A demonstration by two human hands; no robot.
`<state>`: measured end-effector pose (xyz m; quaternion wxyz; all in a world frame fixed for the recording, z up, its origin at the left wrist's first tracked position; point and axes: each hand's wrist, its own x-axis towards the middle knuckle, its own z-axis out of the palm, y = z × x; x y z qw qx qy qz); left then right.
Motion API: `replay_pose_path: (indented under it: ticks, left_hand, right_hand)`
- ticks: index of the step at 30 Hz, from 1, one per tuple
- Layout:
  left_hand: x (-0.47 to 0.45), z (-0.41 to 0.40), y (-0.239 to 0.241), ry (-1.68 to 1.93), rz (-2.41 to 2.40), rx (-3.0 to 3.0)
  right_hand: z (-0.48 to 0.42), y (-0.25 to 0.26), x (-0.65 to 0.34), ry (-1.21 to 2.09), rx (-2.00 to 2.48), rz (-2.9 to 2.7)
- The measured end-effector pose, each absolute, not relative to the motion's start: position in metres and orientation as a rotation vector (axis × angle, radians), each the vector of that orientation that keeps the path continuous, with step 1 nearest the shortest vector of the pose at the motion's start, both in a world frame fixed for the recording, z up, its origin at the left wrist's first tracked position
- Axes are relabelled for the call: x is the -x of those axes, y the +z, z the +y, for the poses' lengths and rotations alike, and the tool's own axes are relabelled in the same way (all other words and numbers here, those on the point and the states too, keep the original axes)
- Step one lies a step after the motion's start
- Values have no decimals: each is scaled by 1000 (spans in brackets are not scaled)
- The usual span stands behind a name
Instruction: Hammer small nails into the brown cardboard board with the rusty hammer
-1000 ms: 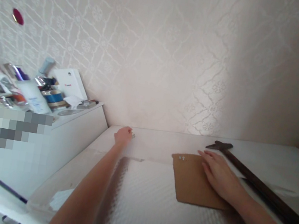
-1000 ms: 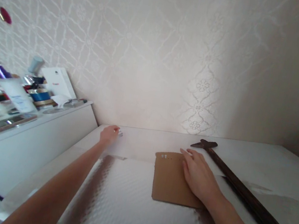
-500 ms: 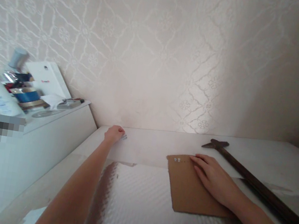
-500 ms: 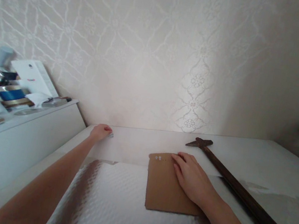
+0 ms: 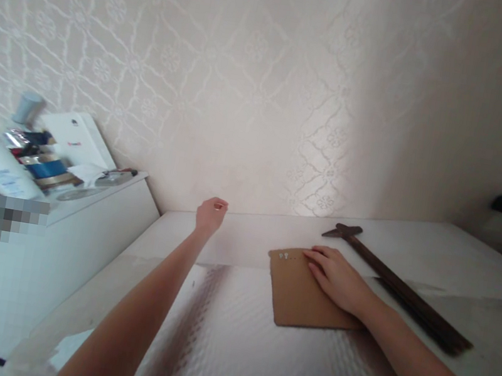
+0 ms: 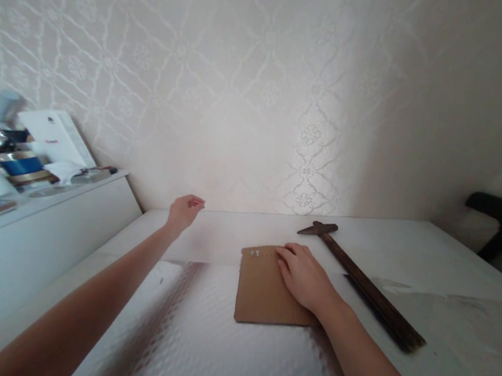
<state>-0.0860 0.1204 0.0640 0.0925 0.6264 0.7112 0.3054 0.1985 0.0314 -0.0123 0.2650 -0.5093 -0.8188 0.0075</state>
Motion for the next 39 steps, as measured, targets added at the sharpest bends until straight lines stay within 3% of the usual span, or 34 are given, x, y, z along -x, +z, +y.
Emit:
replay_pose_path:
  ticks: [4,12,39]
  left_hand:
    - [29,101,56,1118,1760,-1935]
    - [-32,73,13,1019,1474,-1821]
    - [-23,65,7,893,1509,-1949]
  right_hand:
    - [33,-13,-199,64,1366,-2215]
    - [37,-14,-201,104,1345,-2247]
    - [38,-11,-204,117,1324,-2244]
